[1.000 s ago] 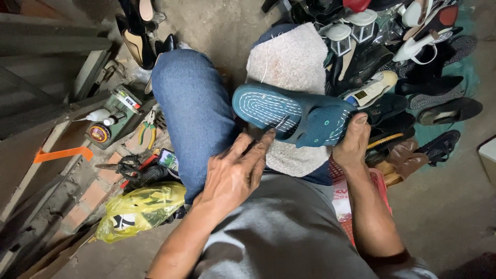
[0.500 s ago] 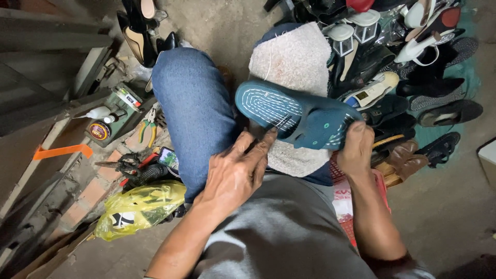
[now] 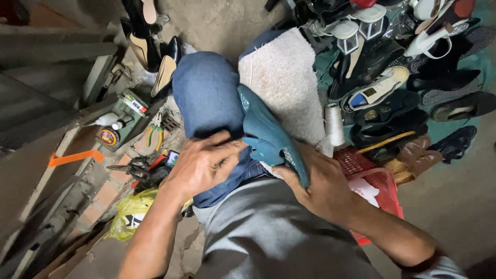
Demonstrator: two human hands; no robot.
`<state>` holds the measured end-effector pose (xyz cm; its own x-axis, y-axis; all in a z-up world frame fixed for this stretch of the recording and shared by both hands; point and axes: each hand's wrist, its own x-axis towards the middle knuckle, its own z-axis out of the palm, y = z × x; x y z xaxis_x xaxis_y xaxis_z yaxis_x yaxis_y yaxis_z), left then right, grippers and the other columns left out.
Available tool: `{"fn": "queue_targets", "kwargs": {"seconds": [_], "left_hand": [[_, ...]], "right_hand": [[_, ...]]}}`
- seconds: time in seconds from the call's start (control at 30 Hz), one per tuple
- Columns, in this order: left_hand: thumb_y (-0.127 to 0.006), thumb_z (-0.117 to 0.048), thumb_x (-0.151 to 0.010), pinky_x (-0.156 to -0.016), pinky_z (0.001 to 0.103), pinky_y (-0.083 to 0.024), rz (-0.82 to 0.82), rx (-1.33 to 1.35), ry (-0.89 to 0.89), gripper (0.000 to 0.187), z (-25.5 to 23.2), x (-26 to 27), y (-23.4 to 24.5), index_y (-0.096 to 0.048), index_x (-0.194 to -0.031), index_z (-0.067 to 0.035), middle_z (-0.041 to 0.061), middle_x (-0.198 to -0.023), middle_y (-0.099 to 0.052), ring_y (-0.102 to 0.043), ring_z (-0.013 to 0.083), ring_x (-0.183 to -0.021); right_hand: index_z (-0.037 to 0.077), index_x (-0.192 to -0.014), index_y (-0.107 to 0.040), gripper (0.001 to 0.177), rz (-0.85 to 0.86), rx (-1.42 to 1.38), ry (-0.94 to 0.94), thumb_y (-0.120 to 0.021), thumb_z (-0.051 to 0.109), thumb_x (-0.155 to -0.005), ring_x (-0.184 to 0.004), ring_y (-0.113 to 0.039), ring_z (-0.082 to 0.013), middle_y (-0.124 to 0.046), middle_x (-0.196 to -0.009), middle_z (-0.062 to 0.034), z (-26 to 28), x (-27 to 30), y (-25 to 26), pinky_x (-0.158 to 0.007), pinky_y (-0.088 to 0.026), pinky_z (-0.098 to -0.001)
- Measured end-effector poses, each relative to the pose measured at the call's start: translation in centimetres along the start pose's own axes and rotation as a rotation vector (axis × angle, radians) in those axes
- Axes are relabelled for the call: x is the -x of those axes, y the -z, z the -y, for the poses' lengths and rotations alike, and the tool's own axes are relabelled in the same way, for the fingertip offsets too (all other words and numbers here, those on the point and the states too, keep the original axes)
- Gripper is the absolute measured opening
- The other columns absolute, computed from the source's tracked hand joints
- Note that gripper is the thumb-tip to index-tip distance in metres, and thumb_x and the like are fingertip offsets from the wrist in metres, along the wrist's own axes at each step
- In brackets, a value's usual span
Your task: Hand-stitching the sole of a sandal and cleaning shoes with a brush in a repair shop.
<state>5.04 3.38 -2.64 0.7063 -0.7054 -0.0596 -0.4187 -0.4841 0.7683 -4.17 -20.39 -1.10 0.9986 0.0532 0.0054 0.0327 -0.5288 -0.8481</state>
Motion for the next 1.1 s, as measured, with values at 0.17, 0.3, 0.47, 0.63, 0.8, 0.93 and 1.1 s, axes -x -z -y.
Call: {"fn": "queue_targets", "kwargs": {"seconds": [0.17, 0.3, 0.47, 0.63, 0.8, 0.93, 1.1], "left_hand": [[-0.062, -0.013, -0.093, -0.047, 0.041, -0.05, 0.014, 0.035, -0.021, 0.019, 1.9, -0.5, -2.4, -0.076, -0.093, -0.025, 0.003, -0.066, -0.051, -0.063, 0.034, -0.058], [-0.061, -0.013, -0.094, -0.046, 0.034, -0.048, -0.011, 0.111, 0.011, 0.02, 1.1, -1.9, -1.7, -0.069, -0.08, -0.024, -0.002, -0.065, -0.05, -0.06, 0.0292, -0.055], [-0.06, -0.012, -0.096, -0.048, 0.035, -0.048, -0.022, -0.04, 0.006, 0.026, 0.3, -1.0, 0.0, -0.058, -0.07, -0.017, 0.003, -0.064, -0.05, -0.059, 0.0303, -0.056], [-0.058, -0.011, -0.096, -0.052, 0.039, -0.049, -0.013, -0.28, 0.029, 0.024, -0.6, 0.6, 1.0, -0.057, -0.071, -0.012, 0.01, -0.073, -0.06, -0.064, 0.032, -0.066], [-0.063, -0.005, -0.085, -0.08, 0.044, -0.052, 0.093, -0.181, 0.167, 0.013, -0.6, 0.9, 0.9, -0.062, -0.093, 0.005, 0.019, -0.113, -0.069, -0.065, 0.0377, -0.089], [-0.062, -0.001, -0.085, -0.074, 0.042, -0.051, 0.068, -0.094, 0.156, 0.007, -1.2, 0.0, 0.9, -0.061, -0.089, 0.005, 0.015, -0.102, -0.067, -0.063, 0.0331, -0.081], [-0.05, -0.01, -0.079, -0.073, 0.039, -0.049, 0.096, 0.128, 0.159, 0.015, -1.3, 0.1, 1.5, -0.058, -0.088, -0.001, 0.011, -0.095, -0.059, -0.056, 0.0264, -0.079]], "right_hand": [[-0.006, -0.104, -0.07, 0.03, 0.015, 0.005, 0.001, -0.073, 0.022, -0.095, -0.079, -0.075, -0.0336, -0.072, -0.085, -0.0179, 0.0, -0.4, -0.2, -0.069, -0.061, -0.04], [-0.005, -0.104, -0.07, 0.036, 0.026, 0.02, 0.004, -0.071, 0.03, -0.096, -0.08, -0.074, -0.0342, -0.072, -0.085, -0.0186, -0.1, -0.8, 0.0, -0.069, -0.061, -0.0424], [0.003, -0.105, -0.069, 0.046, 0.088, -0.224, 0.053, -0.089, 0.029, -0.074, -0.099, -0.073, -0.037, -0.072, -0.109, -0.019, -3.7, 1.3, 0.6, -0.079, -0.061, -0.0447], [0.003, -0.072, -0.064, 0.03, -0.118, 0.086, -0.038, -0.074, 0.005, -0.099, -0.098, -0.069, -0.0415, -0.073, -0.104, -0.0185, -9.4, -0.6, 5.2, -0.088, -0.051, -0.0483], [0.005, -0.127, -0.067, 0.03, -0.173, 0.583, 0.075, -0.064, 0.026, -0.107, -0.132, -0.053, -0.0371, -0.057, -0.143, -0.0171, -5.3, -1.7, 3.2, -0.098, -0.049, -0.0483], [0.002, -0.136, -0.06, 0.047, -0.01, 0.36, 0.187, -0.078, 0.016, -0.096, -0.144, -0.039, -0.0357, -0.05, -0.148, -0.0177, -3.3, -2.2, 0.5, -0.118, -0.037, -0.0477], [0.0, -0.095, -0.063, 0.008, 0.157, 0.001, 0.238, -0.067, 0.006, -0.094, -0.134, -0.05, -0.0333, -0.058, -0.138, -0.0174, -1.3, -2.2, 1.2, -0.111, -0.039, -0.0459]]}}
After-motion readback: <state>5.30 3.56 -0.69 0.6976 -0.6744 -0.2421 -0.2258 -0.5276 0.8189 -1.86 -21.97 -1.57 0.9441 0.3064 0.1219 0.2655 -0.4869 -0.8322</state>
